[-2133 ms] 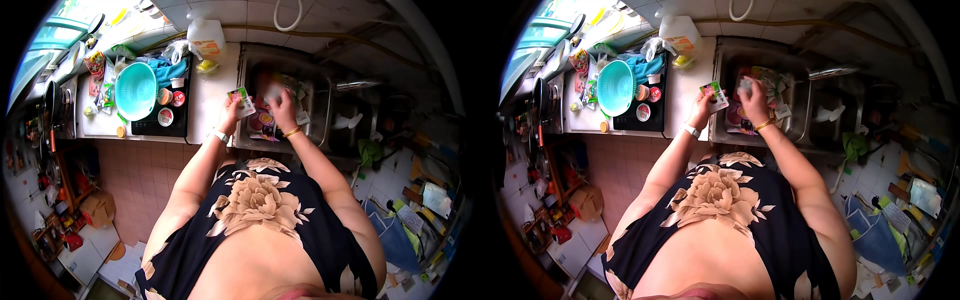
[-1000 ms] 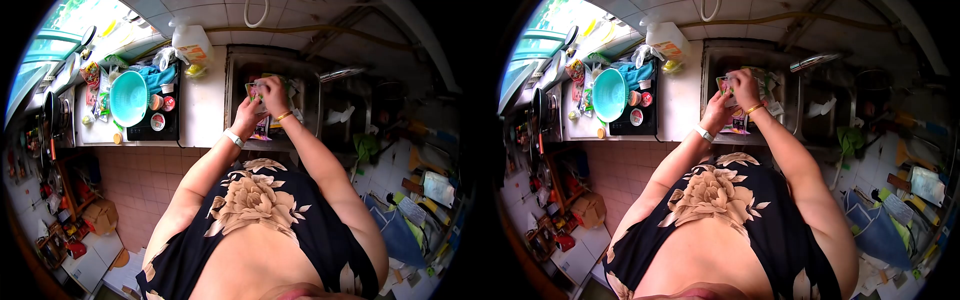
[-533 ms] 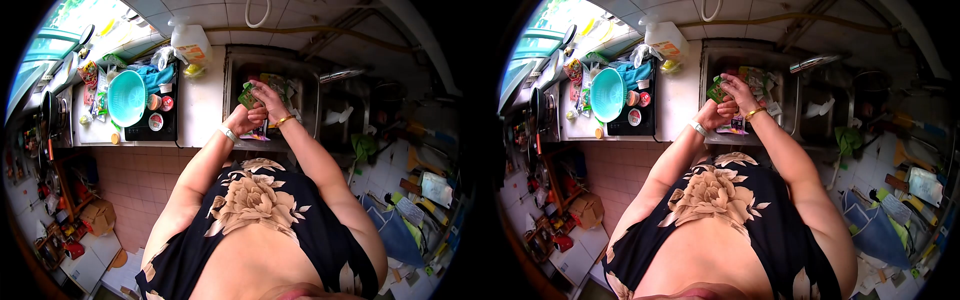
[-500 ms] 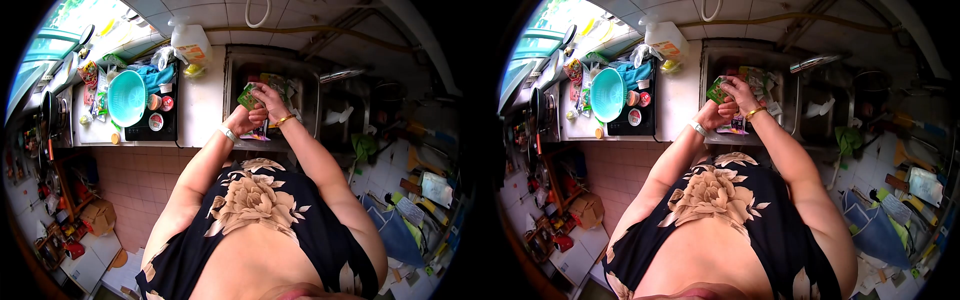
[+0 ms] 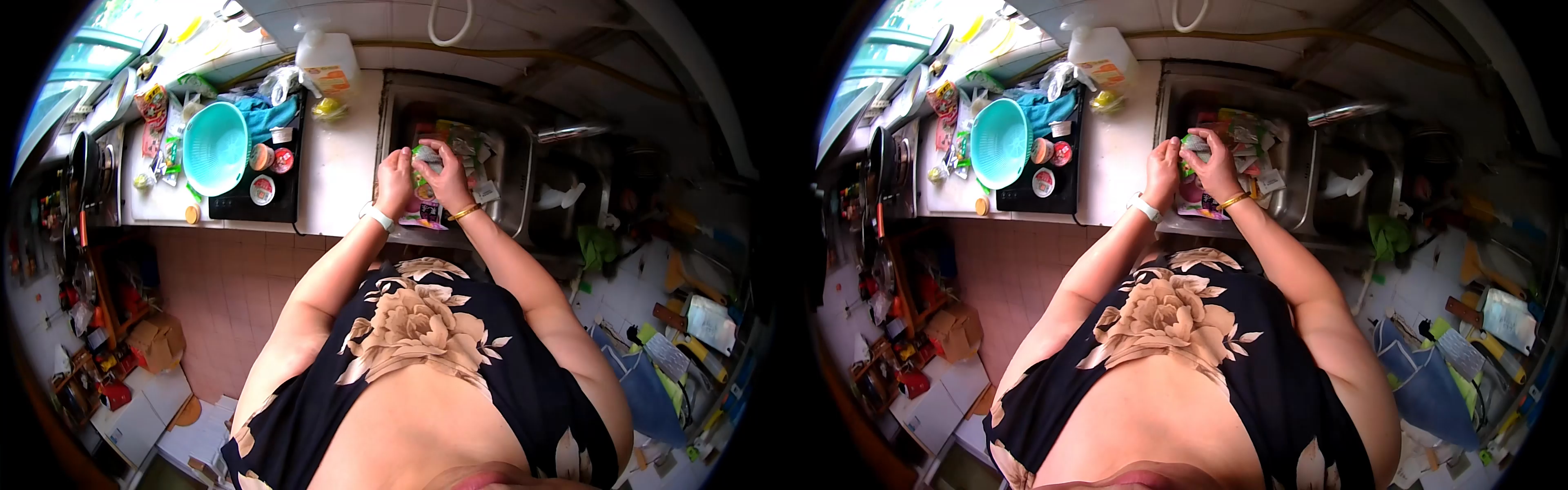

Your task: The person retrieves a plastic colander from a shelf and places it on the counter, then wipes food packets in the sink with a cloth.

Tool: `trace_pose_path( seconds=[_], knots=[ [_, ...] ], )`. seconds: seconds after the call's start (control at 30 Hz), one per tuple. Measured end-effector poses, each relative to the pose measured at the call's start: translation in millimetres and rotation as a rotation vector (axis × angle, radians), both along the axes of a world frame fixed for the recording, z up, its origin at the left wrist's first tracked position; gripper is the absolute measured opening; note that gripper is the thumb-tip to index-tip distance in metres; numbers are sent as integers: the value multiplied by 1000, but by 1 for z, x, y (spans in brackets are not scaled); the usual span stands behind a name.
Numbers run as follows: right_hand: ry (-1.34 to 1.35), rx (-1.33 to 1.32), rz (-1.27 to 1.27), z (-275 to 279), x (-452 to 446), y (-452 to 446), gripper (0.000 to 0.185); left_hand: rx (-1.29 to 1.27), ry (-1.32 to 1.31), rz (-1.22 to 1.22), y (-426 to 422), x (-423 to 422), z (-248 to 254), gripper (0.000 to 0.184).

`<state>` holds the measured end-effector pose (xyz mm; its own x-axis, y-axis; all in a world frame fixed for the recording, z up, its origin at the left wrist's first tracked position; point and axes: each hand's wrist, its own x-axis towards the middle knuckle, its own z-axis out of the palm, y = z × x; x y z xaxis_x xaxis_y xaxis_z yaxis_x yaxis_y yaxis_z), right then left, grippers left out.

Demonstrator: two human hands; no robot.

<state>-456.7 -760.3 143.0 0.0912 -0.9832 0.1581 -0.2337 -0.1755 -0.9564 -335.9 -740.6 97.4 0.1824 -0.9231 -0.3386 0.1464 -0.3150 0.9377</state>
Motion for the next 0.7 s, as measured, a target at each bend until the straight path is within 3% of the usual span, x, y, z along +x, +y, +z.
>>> trace_pose_path(
  seconds=[0.07,0.2,0.3,0.33,0.37,0.5,0.57,0.63,0.7],
  knots=[
    [37,29,60,-7,5,-3,16,-35,-36,-31,4,5,-5,32],
    [121,372,-60,-15,-2,-32,18,-90,147,-129,15,1,48,25],
    [-76,212,81,-22,5,-14,21,11,193,-73,13,10,35,23],
    [20,65,80,-20,12,-4,23,22,208,9,12,10,34,22],
    [-129,178,105,-15,16,5,24,-53,-113,-42,11,16,17,23],
    [77,251,55,-48,-1,1,33,-45,-144,-203,26,14,21,18],
    [-250,597,-61,-56,-9,-3,36,-76,-124,-272,32,7,35,18],
    [-243,583,-77,-76,-14,4,37,-88,-161,-274,32,3,35,17],
    [-114,382,-97,-77,-10,19,38,-4,-277,-145,29,3,10,19]
  ],
)
